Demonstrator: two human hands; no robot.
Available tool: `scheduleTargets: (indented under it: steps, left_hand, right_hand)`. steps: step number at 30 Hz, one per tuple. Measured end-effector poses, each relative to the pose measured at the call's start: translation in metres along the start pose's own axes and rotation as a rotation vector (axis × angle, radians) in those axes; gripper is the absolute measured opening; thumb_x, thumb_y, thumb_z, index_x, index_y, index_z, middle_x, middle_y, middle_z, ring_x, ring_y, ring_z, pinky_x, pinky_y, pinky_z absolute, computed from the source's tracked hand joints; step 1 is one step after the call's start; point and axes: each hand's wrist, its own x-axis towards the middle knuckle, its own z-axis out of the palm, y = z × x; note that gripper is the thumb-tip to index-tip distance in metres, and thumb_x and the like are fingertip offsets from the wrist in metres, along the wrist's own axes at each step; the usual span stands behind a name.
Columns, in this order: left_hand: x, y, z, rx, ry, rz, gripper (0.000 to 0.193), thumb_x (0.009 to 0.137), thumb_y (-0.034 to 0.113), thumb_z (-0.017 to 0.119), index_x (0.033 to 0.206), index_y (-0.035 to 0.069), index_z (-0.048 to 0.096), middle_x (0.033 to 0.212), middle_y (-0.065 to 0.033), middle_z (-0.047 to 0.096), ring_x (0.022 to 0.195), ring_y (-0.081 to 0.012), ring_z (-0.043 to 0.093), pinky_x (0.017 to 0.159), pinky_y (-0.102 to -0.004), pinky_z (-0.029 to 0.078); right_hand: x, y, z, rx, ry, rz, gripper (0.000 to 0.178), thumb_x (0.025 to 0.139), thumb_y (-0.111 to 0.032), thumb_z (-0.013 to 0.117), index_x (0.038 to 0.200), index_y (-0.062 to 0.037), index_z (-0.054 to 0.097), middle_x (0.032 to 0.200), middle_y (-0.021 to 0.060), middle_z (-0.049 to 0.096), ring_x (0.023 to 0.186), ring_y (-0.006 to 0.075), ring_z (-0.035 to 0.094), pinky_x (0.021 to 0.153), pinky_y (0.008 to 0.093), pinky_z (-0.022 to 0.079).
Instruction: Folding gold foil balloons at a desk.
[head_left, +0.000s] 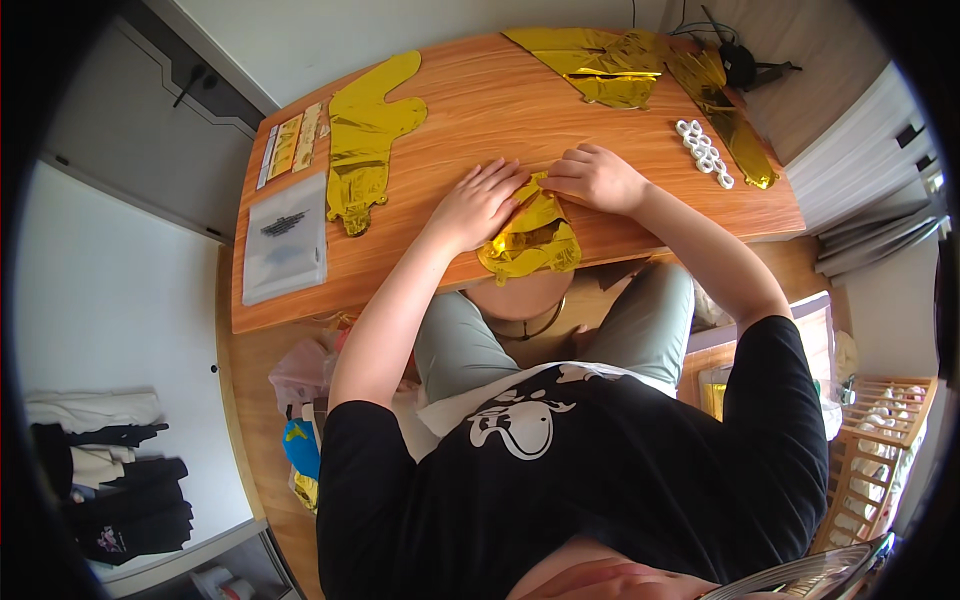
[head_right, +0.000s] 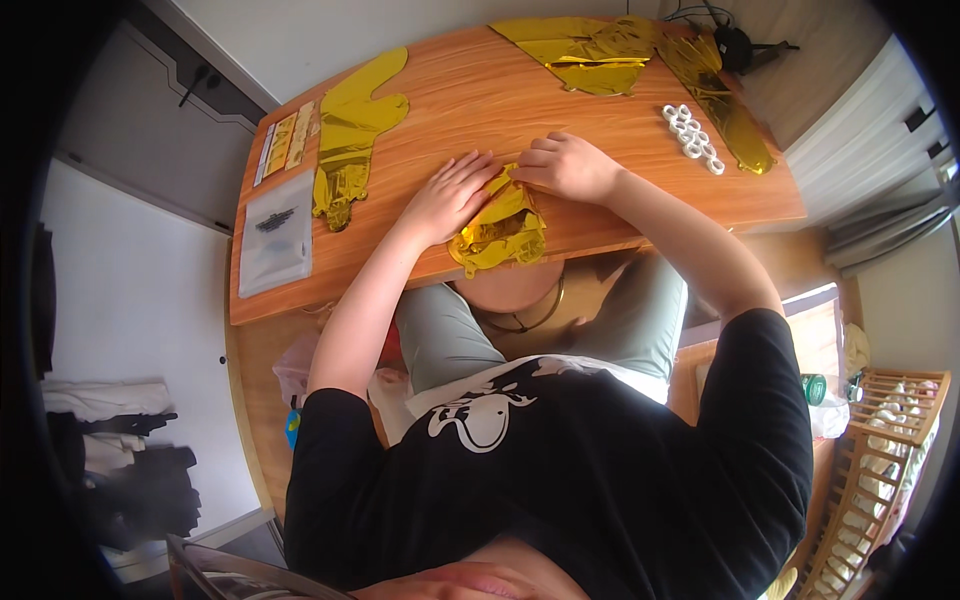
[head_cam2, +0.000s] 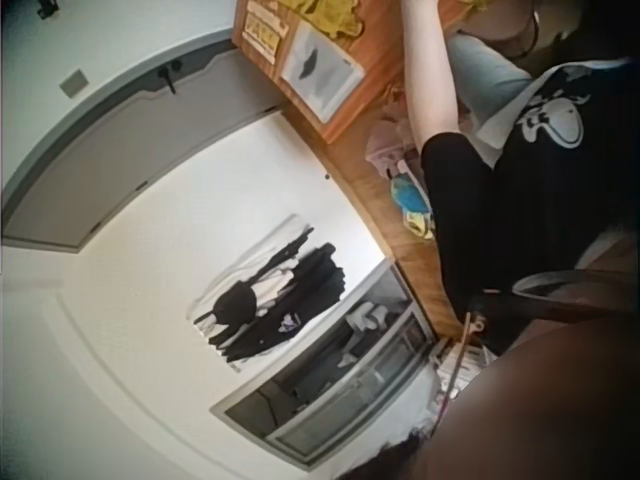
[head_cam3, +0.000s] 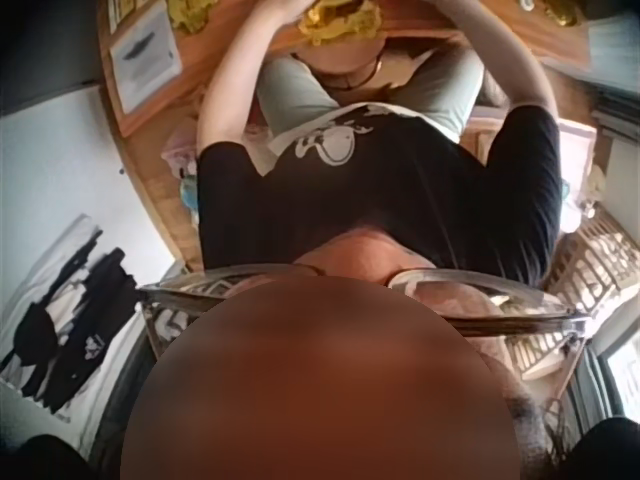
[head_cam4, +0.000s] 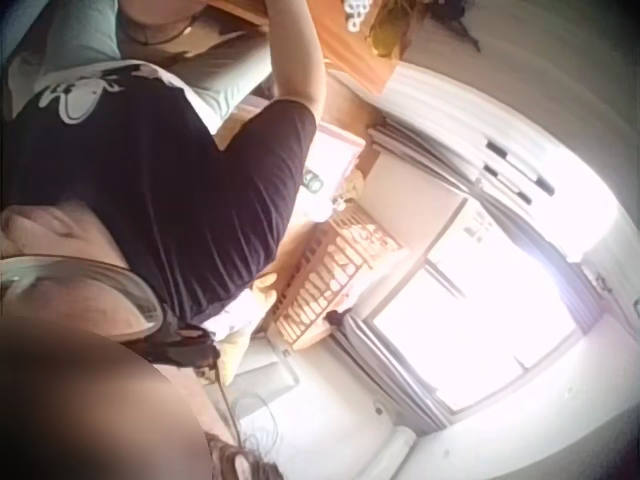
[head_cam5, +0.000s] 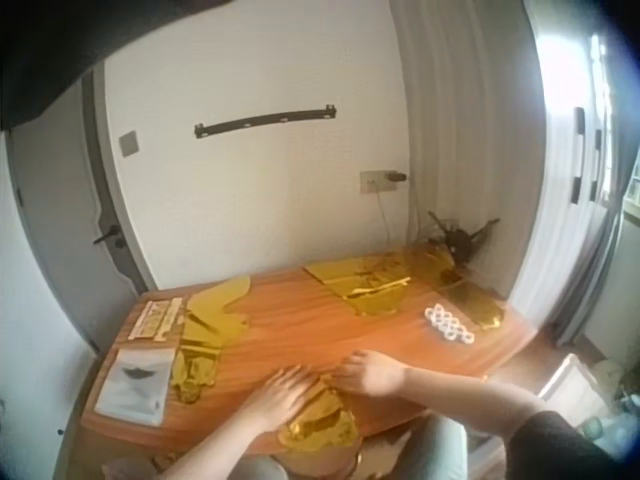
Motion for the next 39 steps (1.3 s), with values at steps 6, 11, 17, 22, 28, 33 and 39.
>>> scheduleTargets:
  steps: [6,11,17,22,28,33,39]
  left_hand:
    - [-0.001,0.000,0.003,-0.017,0.032,-0.020,0.047,0.108,0.035,0.044,0.150,0.015,0.049,0.158,-0.0126,0.045,0.149,-0.0301,0.038,0.122,-0.0484,0.031]
    - [0.001,0.000,0.005,0.003,0.030,-0.013,0.048,0.108,0.036,0.044,0.151,0.015,0.048,0.159,-0.0123,0.045,0.149,-0.0298,0.038,0.122,-0.0480,0.031]
    - [-0.001,0.000,0.005,-0.009,0.036,-0.015,0.047,0.108,0.036,0.044,0.150,0.015,0.049,0.160,-0.0119,0.044,0.150,-0.0296,0.037,0.123,-0.0475,0.030]
    - [-0.001,0.001,0.003,-0.009,0.034,-0.015,0.047,0.108,0.036,0.044,0.149,0.014,0.050,0.160,-0.0118,0.044,0.150,-0.0295,0.037,0.123,-0.0475,0.030]
    - [-0.002,-0.001,0.004,0.021,0.043,-0.011,0.048,0.108,0.037,0.043,0.150,0.013,0.049,0.160,-0.0119,0.043,0.149,-0.0298,0.038,0.122,-0.0477,0.031]
    - [0.000,0.002,0.004,0.017,0.041,-0.003,0.048,0.108,0.035,0.044,0.151,0.013,0.048,0.161,-0.0114,0.042,0.150,-0.0296,0.037,0.123,-0.0464,0.029]
    - [-0.002,0.000,0.004,0.015,0.056,0.006,0.048,0.108,0.036,0.046,0.150,0.013,0.049,0.160,-0.0121,0.043,0.149,-0.0301,0.038,0.123,-0.0477,0.030]
  right_hand:
    - [0.014,-0.001,0.004,0.104,0.004,0.018,0.019,0.080,-0.015,0.074,0.098,-0.0103,0.069,0.100,0.0041,0.065,0.097,0.0241,0.063,0.085,0.0380,0.053]
    - [0.015,-0.009,0.009,0.219,0.020,0.169,0.018,0.079,-0.010,0.074,0.096,-0.0082,0.068,0.102,0.0072,0.065,0.095,0.0289,0.066,0.084,0.0408,0.055]
    - [0.016,-0.019,0.000,0.488,0.013,0.317,0.021,0.081,-0.002,0.072,0.101,-0.0050,0.071,0.108,0.0114,0.070,0.097,0.0332,0.069,0.086,0.0405,0.057]
    - [0.015,-0.024,-0.005,0.563,0.001,0.393,0.021,0.081,0.001,0.072,0.102,-0.0027,0.074,0.106,0.0129,0.071,0.098,0.0329,0.069,0.088,0.0395,0.057]
    - [0.017,-0.034,-0.001,0.544,0.047,0.444,0.019,0.083,0.001,0.072,0.101,-0.0028,0.074,0.107,0.0128,0.071,0.098,0.0325,0.070,0.088,0.0390,0.057]
    - [0.009,-0.039,-0.003,0.483,0.055,0.460,0.022,0.078,0.001,0.074,0.100,-0.0032,0.073,0.107,0.0123,0.071,0.097,0.0327,0.069,0.086,0.0386,0.058]
    - [0.010,-0.046,-0.004,0.366,0.074,0.423,0.023,0.076,0.000,0.074,0.098,-0.0027,0.073,0.106,0.0123,0.071,0.099,0.0326,0.069,0.089,0.0405,0.057]
